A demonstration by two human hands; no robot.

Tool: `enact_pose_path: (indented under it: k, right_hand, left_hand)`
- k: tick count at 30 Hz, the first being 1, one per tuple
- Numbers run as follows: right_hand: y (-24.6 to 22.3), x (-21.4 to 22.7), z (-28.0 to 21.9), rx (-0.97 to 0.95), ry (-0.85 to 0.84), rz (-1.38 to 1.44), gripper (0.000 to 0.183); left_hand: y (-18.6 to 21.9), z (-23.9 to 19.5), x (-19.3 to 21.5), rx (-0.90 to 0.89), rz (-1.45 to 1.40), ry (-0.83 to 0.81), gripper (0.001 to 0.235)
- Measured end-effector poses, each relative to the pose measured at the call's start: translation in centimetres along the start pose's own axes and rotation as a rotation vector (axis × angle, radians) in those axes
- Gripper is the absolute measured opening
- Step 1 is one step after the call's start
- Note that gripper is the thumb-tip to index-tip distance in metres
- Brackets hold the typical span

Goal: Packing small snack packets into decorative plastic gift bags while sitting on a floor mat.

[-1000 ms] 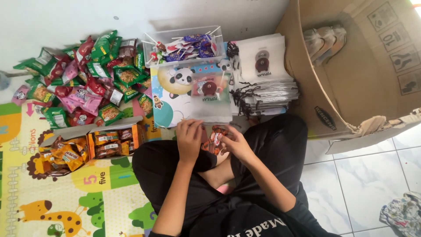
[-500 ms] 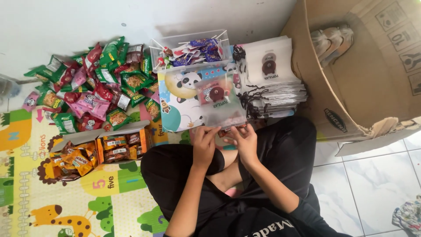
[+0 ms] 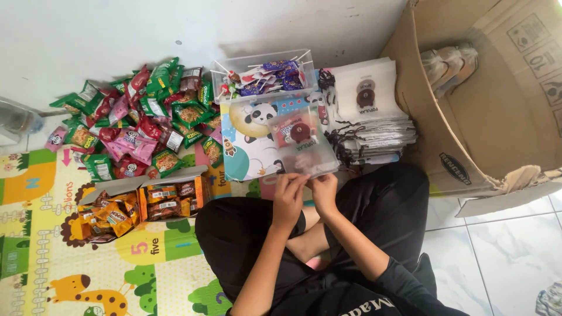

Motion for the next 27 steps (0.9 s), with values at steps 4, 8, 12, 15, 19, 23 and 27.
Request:
enact_pose_path:
  k: [4,8,12,15,19,23,27]
  right_hand:
    - [6.8,3.2,3.8,0.172,0.002,-0.216,0.018]
    - [-7.3,-2.3,2.2,0.315,-0.119,-0.309,0.030]
    - [-10.4,-4.7,1.4,0.388,-0.227,-0.382,0.035]
    - [-3.8,-3.0,3.2,0.422,-0.252,-0.477,0.033]
    - [-3.3,-3.0,3.4,0.298,-0.256,-0.310,0.035]
    - [-2.2,-3.2,3.0,0.005,-0.243,0.058,0.047]
    - [-1.8,-5.1,1.7,-0.300,-0.226,0.438,0.065]
  left_hand:
    - [0.2,-0.5,-0.6,-0.034,0.039,-0.015,0.023]
    - [0.6,-0.6,-0.7,-0.018,0.080,-0.038,0.018]
    - [0.0,-0.3,-0.7,-0.027,0.122,-0.020,0.016]
    - [-0.7,-0.1,-0.8,-0.018,0.122,-0.042,0.016]
    - [-1.3,0.4,-0.6,0.010,0.115,-0.087,0.020]
    - [-3.8,0.3,-1.4,0.084,0.324,-0.152,0.042]
    - [-4.2,0.8,-0.7,0.187,0.456,-0.250,0.043]
Point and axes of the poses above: each hand's wrist, its own z-axis towards the middle knuckle, its own x-axis out of the back of the hand, y = z × x, the point moved 7 cm from there along z, towards the middle knuckle, and after that the axes turned 14 degrees about x, right-handed, at the moved point
